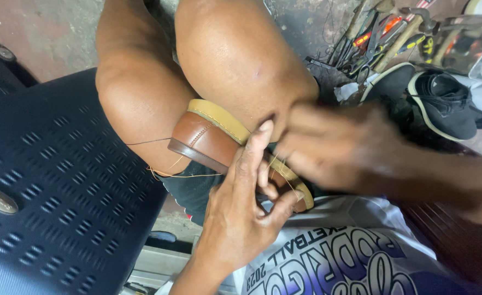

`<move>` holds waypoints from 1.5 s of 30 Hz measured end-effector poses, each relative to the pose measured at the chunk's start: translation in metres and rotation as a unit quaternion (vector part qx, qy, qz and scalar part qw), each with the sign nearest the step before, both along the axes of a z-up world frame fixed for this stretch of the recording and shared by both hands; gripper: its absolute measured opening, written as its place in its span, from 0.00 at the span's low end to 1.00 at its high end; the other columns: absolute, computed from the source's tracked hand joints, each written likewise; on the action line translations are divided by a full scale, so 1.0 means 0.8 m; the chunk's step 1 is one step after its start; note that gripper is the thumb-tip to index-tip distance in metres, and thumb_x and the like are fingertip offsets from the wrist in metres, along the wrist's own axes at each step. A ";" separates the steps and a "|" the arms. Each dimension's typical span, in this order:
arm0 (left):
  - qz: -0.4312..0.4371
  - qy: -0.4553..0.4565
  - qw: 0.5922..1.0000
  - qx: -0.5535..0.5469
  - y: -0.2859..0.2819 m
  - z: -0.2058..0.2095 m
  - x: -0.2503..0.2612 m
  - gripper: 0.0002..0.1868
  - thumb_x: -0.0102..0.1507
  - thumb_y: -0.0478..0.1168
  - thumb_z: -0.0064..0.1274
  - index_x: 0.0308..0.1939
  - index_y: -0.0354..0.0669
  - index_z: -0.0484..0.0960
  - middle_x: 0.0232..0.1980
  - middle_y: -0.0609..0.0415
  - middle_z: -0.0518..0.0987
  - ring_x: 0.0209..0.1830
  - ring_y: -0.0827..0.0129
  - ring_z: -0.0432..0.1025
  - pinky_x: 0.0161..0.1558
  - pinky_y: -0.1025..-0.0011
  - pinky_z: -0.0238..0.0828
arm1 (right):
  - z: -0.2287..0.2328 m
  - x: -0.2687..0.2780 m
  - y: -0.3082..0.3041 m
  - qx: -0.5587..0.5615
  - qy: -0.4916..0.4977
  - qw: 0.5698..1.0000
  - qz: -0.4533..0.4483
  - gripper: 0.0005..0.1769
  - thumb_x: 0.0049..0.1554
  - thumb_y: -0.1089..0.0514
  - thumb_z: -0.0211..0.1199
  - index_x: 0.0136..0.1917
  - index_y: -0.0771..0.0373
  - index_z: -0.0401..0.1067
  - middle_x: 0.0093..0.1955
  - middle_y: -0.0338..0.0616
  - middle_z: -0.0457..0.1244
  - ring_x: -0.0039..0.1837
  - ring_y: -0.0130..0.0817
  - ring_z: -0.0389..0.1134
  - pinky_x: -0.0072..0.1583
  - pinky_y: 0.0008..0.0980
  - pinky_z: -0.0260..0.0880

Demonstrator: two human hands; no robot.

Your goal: The person is sewing a brown leather shoe using a needle and thread. They repeatedly push the needle through the shoe's sole and pull the thread tight to secure the stitching.

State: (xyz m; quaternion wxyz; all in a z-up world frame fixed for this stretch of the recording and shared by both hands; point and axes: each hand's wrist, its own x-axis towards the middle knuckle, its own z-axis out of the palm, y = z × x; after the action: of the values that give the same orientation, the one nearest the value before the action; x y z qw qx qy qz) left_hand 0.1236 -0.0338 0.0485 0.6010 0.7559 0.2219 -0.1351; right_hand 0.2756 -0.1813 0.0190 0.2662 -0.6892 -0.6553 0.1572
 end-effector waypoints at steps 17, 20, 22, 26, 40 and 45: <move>-0.008 -0.031 0.999 -0.006 0.004 0.002 0.011 0.51 0.58 0.32 0.67 0.80 0.43 0.54 0.65 0.50 0.76 0.38 0.73 0.78 0.36 0.78 0.78 | -0.007 -0.032 -0.075 -0.484 0.081 0.869 -0.073 0.33 0.60 0.50 0.60 0.77 0.51 0.61 0.38 0.32 0.69 0.38 0.25 0.71 0.40 0.30 0.71; -0.003 -0.006 0.999 -0.031 0.003 0.004 0.006 0.45 0.57 0.31 0.64 0.76 0.42 0.60 0.66 0.49 0.74 0.37 0.73 0.78 0.31 0.80 0.77 | -0.013 -0.049 -0.066 -0.244 0.185 0.947 -0.097 0.35 0.54 0.52 0.64 0.73 0.63 0.63 0.38 0.38 0.66 0.39 0.35 0.69 0.41 0.39 0.70; 0.016 -0.058 0.998 -0.018 0.004 0.002 -0.004 0.36 0.58 0.28 0.59 0.70 0.42 0.67 0.66 0.46 0.72 0.42 0.71 0.79 0.36 0.79 0.79 | -0.010 -0.057 -0.055 -0.115 0.226 0.959 -0.131 0.25 0.58 0.61 0.58 0.68 0.63 0.65 0.40 0.41 0.65 0.41 0.38 0.69 0.43 0.40 0.70; 0.085 -0.162 0.955 0.235 0.017 0.000 -0.041 0.13 0.60 0.28 0.51 0.48 0.44 0.81 0.53 0.50 0.80 0.47 0.63 0.77 0.47 0.67 0.76 | 0.005 -0.040 -0.053 -0.068 0.283 0.945 -0.151 0.22 0.60 0.63 0.53 0.68 0.65 0.61 0.47 0.46 0.65 0.44 0.35 0.68 0.46 0.37 0.70; 0.100 -0.099 0.974 0.177 0.045 -0.075 -0.120 0.23 0.56 0.38 0.69 0.20 0.40 0.66 0.22 0.54 0.66 0.21 0.63 0.61 0.26 0.66 0.57 | -0.011 -0.083 -0.023 -0.235 0.366 0.862 -0.260 0.42 0.41 0.54 0.79 0.66 0.60 0.65 0.23 0.33 0.51 0.26 0.21 0.56 0.32 0.27 0.59; 0.275 -0.129 0.918 0.254 0.079 -0.089 -0.161 0.18 0.67 0.29 0.56 0.24 0.42 0.69 0.27 0.57 0.70 0.27 0.76 0.63 0.31 0.74 0.61 | -0.022 -0.086 -0.024 -0.240 0.440 0.815 -0.289 0.32 0.44 0.57 0.79 0.60 0.60 0.70 0.25 0.29 0.52 0.30 0.16 0.53 0.34 0.23 0.55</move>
State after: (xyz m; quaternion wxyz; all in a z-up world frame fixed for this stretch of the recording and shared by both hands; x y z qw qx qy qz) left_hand -0.0052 0.0291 -0.0227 0.4259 0.8029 0.3685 0.1955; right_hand 0.2069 -0.2003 0.0010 0.3854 -0.7459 -0.1805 0.5124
